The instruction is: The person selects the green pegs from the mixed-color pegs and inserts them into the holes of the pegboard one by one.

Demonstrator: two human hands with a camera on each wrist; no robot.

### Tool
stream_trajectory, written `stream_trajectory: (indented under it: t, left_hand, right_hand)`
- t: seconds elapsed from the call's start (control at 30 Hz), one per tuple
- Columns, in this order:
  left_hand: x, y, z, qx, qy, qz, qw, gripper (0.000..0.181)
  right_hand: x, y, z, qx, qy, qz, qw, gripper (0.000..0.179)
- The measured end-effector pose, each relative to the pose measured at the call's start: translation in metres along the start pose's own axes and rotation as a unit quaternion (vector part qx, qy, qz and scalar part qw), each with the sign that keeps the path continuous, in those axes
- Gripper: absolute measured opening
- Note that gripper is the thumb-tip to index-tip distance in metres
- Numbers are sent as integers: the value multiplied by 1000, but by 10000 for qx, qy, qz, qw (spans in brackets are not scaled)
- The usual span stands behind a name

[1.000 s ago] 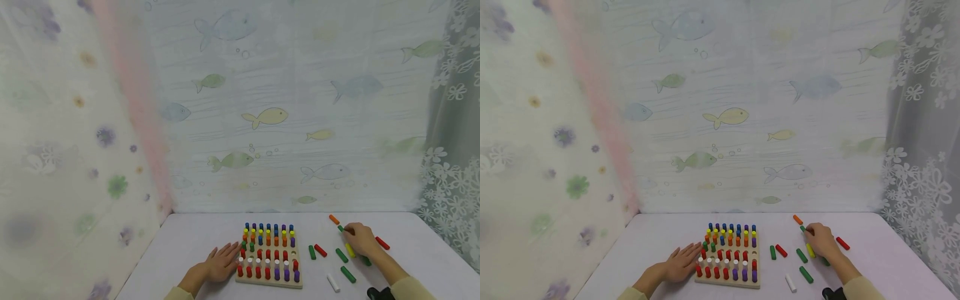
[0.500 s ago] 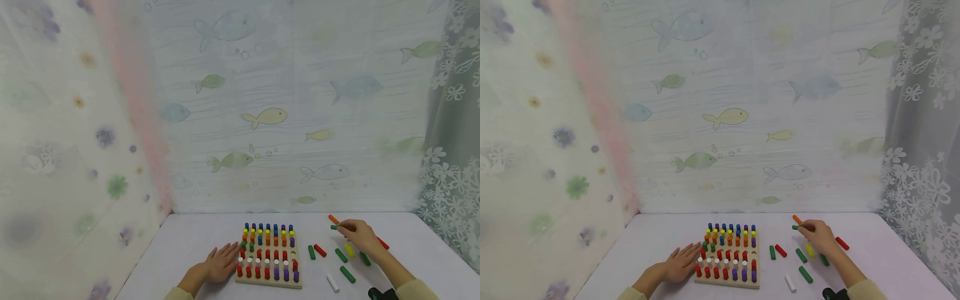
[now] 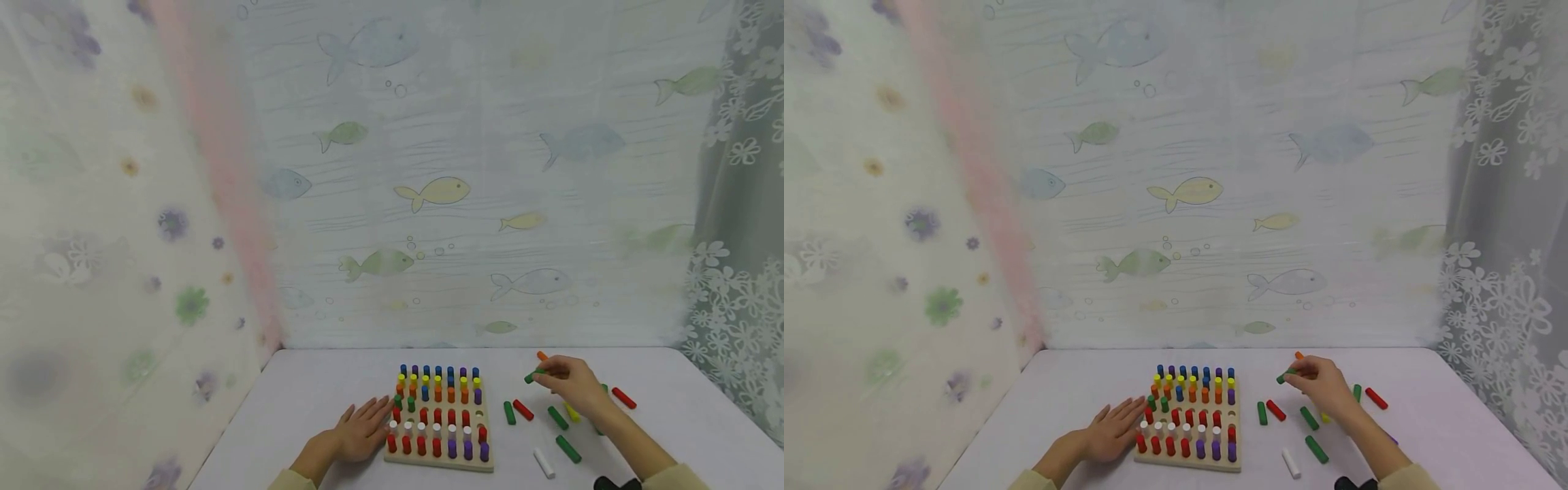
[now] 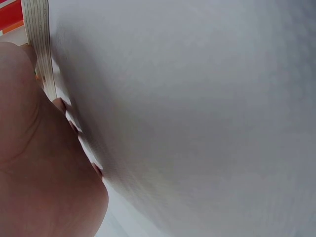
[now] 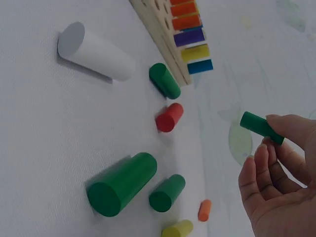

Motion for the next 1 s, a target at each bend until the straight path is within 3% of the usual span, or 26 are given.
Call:
stream_trajectory:
  t: [0.27, 0.53, 0.73, 1.0]
  left_hand:
    - [2, -5, -5, -34, 11, 76, 10000, 68]
    - [15, -16, -19, 81, 230, 144, 9996, 63]
    - [9, -10, -13, -45, 93, 186, 9998, 67]
    - [1, -1, -1, -198, -90, -3, 9998, 70]
  right_hand:
    - [-12, -2, 16, 109, 251, 60, 9996, 30]
    - [-26, 1, 28, 349, 315, 209, 9987, 25]
    - [-37, 1, 37, 363, 396, 338, 9980, 25]
    - [-51, 3, 51, 683, 527, 561, 9947, 27]
Point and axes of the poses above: each hand's wrist, its own y-axis towards the middle knuckle, its own x-axis out of the back of the hand, z = x × y, the point moved 9 cm from there along y, towards the middle knuckle, and after that the axes turned 1 degree about x, right-handed, at the moved point
